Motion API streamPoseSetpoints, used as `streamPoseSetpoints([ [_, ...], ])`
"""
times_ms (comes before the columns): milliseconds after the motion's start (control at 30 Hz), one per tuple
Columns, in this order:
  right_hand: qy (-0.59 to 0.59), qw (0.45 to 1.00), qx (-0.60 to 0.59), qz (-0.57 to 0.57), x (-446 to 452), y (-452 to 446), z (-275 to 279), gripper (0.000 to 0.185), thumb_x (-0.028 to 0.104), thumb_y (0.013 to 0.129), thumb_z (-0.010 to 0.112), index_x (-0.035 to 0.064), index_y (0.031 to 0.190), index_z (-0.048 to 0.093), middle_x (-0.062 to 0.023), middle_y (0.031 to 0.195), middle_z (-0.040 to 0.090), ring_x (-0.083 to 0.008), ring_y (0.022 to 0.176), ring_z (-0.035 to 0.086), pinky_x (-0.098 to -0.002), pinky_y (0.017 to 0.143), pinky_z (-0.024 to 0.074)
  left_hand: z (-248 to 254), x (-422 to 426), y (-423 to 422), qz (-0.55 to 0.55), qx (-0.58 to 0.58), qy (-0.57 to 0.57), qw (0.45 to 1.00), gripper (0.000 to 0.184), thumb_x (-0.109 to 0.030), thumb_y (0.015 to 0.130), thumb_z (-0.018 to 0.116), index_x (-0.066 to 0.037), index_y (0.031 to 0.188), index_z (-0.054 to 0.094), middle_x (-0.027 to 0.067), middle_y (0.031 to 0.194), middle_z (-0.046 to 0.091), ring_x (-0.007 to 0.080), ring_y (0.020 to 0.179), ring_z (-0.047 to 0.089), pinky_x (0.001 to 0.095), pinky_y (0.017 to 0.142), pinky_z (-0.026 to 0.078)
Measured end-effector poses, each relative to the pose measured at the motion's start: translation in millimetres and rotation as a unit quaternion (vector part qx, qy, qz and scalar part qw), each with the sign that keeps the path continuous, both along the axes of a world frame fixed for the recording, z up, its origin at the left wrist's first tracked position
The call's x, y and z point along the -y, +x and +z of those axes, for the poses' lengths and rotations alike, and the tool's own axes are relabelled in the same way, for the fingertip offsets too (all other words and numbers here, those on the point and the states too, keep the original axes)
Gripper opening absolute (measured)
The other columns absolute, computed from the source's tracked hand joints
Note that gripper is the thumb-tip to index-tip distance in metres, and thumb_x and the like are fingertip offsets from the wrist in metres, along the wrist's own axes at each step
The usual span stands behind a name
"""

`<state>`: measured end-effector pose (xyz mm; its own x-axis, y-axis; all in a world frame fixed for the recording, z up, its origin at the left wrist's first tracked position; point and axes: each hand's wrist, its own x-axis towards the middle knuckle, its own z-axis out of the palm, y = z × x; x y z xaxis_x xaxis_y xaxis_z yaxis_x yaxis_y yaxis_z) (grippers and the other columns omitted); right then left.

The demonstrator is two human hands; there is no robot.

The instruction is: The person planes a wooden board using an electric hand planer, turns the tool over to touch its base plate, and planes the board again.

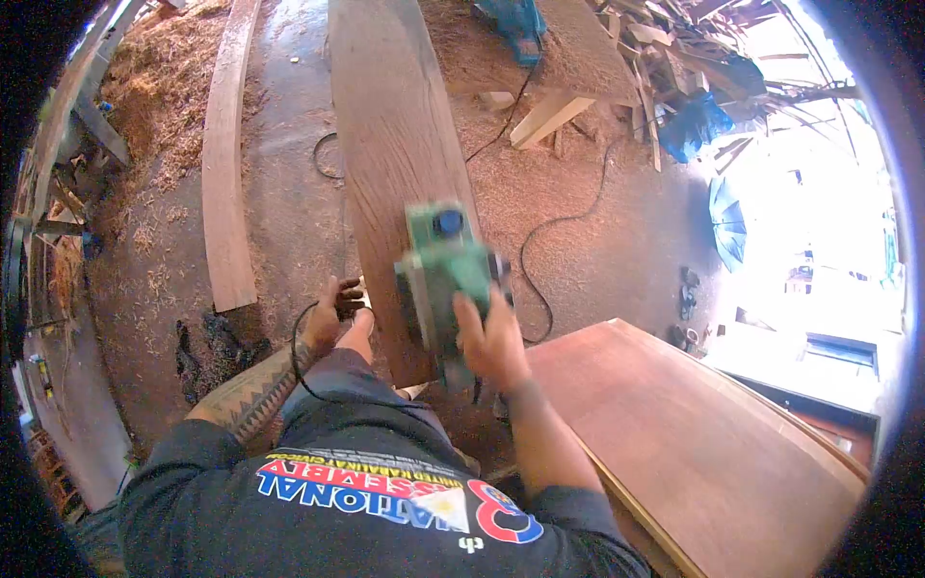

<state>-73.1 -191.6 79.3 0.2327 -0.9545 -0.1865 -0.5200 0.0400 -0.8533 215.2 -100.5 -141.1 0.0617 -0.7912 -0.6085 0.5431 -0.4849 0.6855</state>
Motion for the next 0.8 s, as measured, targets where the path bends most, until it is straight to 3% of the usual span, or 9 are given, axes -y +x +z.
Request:
streamPoseSetpoints([
  [67, 0.072, 0.996, -0.050, -0.016, -78.1, -51.5, -2.4, 0.022, 0.020, 0.111, 0.059, -0.0007, 0.116, 0.063, -0.0082, 0.079, 0.065, -0.0180, 0.067, 0.065, -0.0365, 0.066, 0.0539, -14.6, -11.1, -22.5, -0.006, -0.037, 0.001, 0.999, 0.063, -0.060, 0.119, 0.038, -0.009, 0.147, 0.064, 0.0094, 0.126, 0.072, 0.0196, 0.110, 0.067, 0.0367, 0.101, 0.051],
  [133, 0.134, 0.991, -0.026, -0.004, -131.2, -82.0, 18.8, 0.028, 0.026, 0.110, 0.061, -0.0013, 0.115, 0.062, -0.0073, 0.078, 0.065, -0.0172, 0.068, 0.065, -0.0358, 0.067, 0.0546, 7.3, -10.8, -40.3, 0.038, -0.057, 0.000, 0.998, 0.062, -0.060, 0.119, 0.039, -0.011, 0.148, 0.063, 0.0096, 0.127, 0.072, 0.0198, 0.108, 0.068, 0.0378, 0.099, 0.052],
  [233, 0.149, 0.988, -0.039, 0.012, -186.5, -122.8, 13.5, 0.042, 0.036, 0.107, 0.071, 0.0001, 0.127, 0.062, -0.0191, 0.081, 0.073, -0.0351, 0.076, 0.075, -0.0469, 0.074, 0.0575, 20.4, -10.8, -45.0, 0.076, -0.080, 0.008, 0.994, 0.062, -0.061, 0.119, 0.037, -0.011, 0.145, 0.065, 0.0077, 0.122, 0.073, 0.0198, 0.104, 0.068, 0.0378, 0.094, 0.052],
  [467, 0.148, 0.989, -0.019, -0.012, -115.2, -62.7, 20.0, 0.044, 0.039, 0.109, 0.068, -0.0014, 0.126, 0.061, -0.0226, 0.090, 0.073, -0.0356, 0.072, 0.074, -0.0476, 0.072, 0.0576, -22.5, -9.2, -28.3, 0.041, -0.134, 0.005, 0.990, 0.068, -0.064, 0.118, 0.034, -0.008, 0.135, 0.069, 0.0065, 0.111, 0.076, 0.0204, 0.097, 0.069, 0.0359, 0.083, 0.049],
  [567, 0.010, 1.000, -0.017, -0.002, -68.8, -35.2, -13.8, 0.031, 0.030, 0.114, 0.062, -0.0002, 0.120, 0.062, -0.0039, 0.080, 0.062, -0.0129, 0.063, 0.062, -0.0324, 0.060, 0.0524, -23.8, -4.7, -23.8, 0.020, -0.144, 0.024, 0.989, 0.072, -0.066, 0.117, 0.035, -0.006, 0.131, 0.072, 0.0080, 0.111, 0.078, 0.0207, 0.097, 0.069, 0.0357, 0.083, 0.048],
  [667, 0.071, 0.997, 0.022, -0.011, -6.1, 12.7, 14.1, 0.032, 0.032, 0.115, 0.063, 0.0001, 0.117, 0.062, -0.0038, 0.080, 0.062, -0.0119, 0.061, 0.062, -0.0318, 0.059, 0.0525, -9.3, 2.9, -22.0, 0.013, -0.121, 0.047, 0.991, 0.076, -0.070, 0.115, 0.037, -0.004, 0.129, 0.074, 0.0091, 0.111, 0.079, 0.0211, 0.097, 0.071, 0.0358, 0.084, 0.048],
  [733, 0.062, 0.997, 0.035, -0.012, 31.6, 32.4, 4.2, 0.033, 0.034, 0.114, 0.064, 0.0012, 0.113, 0.062, -0.0031, 0.078, 0.062, -0.0114, 0.060, 0.062, -0.0314, 0.057, 0.0521, -8.5, 4.7, -19.0, 0.014, -0.106, 0.059, 0.993, 0.078, -0.071, 0.114, 0.038, -0.004, 0.129, 0.076, 0.0097, 0.112, 0.080, 0.0215, 0.098, 0.072, 0.0357, 0.084, 0.049],
  [800, 0.068, 0.998, 0.009, 0.002, 75.7, 51.1, -3.3, 0.036, 0.032, 0.111, 0.065, -0.0021, 0.122, 0.064, -0.0251, 0.090, 0.071, -0.0400, 0.080, 0.072, -0.0522, 0.075, 0.0563, -12.6, 4.2, -14.2, 0.014, -0.094, 0.069, 0.993, 0.080, -0.072, 0.113, 0.039, -0.003, 0.129, 0.077, 0.0104, 0.112, 0.081, 0.0220, 0.099, 0.073, 0.0353, 0.086, 0.049],
])
